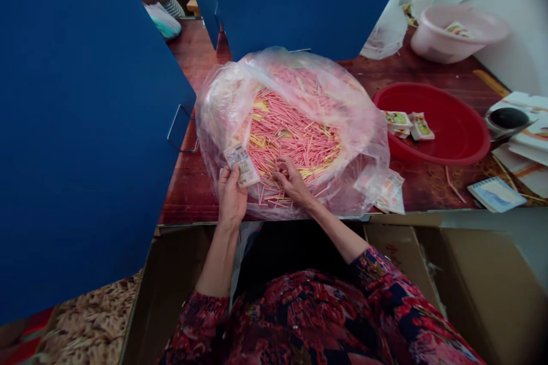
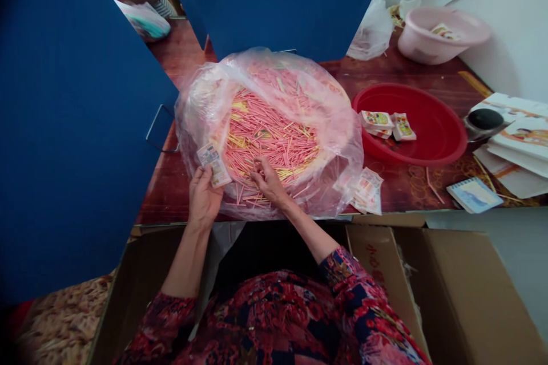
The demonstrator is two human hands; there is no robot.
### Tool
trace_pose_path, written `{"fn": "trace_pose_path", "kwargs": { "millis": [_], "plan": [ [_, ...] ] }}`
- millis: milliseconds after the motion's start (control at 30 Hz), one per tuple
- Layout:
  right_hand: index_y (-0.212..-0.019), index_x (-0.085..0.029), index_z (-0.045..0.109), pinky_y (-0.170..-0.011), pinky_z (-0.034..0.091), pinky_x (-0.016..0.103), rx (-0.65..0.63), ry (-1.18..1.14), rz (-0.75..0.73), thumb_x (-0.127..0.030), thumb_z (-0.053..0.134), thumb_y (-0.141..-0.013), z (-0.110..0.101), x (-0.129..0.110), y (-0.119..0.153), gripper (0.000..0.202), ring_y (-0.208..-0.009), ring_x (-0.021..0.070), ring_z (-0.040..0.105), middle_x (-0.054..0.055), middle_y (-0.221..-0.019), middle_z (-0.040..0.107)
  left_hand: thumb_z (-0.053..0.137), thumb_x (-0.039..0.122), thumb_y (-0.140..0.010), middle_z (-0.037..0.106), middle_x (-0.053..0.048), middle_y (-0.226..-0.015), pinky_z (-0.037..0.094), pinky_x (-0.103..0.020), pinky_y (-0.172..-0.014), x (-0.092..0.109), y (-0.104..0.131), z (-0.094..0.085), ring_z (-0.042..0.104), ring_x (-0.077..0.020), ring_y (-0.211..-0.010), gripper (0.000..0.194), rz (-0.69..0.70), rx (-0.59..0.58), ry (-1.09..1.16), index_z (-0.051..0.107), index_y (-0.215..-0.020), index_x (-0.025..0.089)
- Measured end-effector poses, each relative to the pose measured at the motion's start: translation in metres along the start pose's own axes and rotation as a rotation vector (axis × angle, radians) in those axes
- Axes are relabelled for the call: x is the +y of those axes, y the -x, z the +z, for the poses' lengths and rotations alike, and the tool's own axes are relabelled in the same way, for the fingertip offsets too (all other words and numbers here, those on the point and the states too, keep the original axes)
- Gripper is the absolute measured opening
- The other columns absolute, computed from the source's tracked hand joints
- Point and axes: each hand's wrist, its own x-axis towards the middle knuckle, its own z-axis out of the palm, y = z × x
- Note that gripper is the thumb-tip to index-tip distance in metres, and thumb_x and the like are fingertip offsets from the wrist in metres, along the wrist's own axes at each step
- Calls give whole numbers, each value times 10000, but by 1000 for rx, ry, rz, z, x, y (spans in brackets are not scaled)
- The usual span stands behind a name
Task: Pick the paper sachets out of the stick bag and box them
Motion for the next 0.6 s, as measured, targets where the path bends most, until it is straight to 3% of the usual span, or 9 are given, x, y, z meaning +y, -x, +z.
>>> {"fn": "trace_pose_path", "kwargs": {
  "millis": [133, 300, 467, 600],
  "plan": [
    [-978, -247, 531, -625, 398, 262, 49, 3, 49, -308, 484, -929, 5, 4, -10, 92, -601, 129, 483, -60, -679, 503, 853, 306, -756, 771, 6, -979, 568, -261, -840, -3, 6, -1, 727, -133, -899, 239, -32, -4, -1, 684, -894, 210],
    [-875, -231, 500, -520, 408, 218, 315, -458, 281, -221, 571, -903, -2, -11, -40, 76, -500, 98, 464, -78, -595, 500, 843, 298, -769, 772, 12, -1000, 573, -270, -848, -5, 9, 7, 727, -134, -913, 220, -36, -13, 26, 682, -895, 217],
    [-818, -194, 520, -567, 532, 229, 231, -985, 632, -21, 564, -850, -17, -30, -56, 180, -538, 95, 544, -41, -620, 556, 824, 291, -795, 772, -5, -1030, 580, -263, -802, -11, 12, 14, 720, -151, -949, 201, -91, 2, 47, 700, -942, 234],
    [-815, -189, 514, -575, 573, 266, 257, -996, 661, 4, 530, -835, -14, -35, -47, 194, -542, 118, 585, -22, -613, 588, 831, 299, -791, 763, -3, -1050, 583, -269, -802, -16, 16, 11, 719, -144, -933, 236, -129, -41, 27, 702, -981, 243]
  ]
}}
